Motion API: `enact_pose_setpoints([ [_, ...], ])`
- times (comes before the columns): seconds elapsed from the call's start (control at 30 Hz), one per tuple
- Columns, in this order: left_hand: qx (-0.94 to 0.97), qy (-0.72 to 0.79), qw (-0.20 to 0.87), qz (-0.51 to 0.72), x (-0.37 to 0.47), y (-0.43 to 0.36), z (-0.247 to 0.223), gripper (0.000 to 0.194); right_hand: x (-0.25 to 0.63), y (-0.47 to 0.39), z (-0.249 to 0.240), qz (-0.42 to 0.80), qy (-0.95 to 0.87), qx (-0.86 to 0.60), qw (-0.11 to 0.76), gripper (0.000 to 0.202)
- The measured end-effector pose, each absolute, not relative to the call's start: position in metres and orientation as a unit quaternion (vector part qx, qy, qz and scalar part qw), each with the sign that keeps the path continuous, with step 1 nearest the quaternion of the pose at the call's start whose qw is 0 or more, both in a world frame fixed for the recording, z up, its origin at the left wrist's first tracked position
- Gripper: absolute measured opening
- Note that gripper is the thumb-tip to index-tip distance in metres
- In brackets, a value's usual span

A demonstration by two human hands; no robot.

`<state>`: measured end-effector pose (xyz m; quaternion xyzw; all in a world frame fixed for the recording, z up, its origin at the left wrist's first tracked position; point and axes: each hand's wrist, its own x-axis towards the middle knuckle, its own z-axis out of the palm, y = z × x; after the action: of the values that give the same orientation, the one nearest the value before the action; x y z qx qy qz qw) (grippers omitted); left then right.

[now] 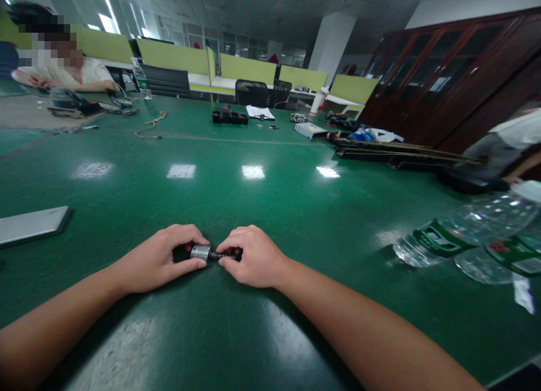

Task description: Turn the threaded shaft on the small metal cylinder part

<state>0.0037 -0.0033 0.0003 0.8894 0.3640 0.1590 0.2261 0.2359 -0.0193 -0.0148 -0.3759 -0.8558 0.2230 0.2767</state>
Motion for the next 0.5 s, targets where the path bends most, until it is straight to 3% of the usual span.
enact_pose_setpoints([
  [0.5, 0.888, 0.362, 0.232, 0.163, 0.0031, -0.0036, 0.0005, 0.023, 0.2353, -0.0201, -0.0126, 0.228, -0.849, -0.39, 0.276, 0.012],
])
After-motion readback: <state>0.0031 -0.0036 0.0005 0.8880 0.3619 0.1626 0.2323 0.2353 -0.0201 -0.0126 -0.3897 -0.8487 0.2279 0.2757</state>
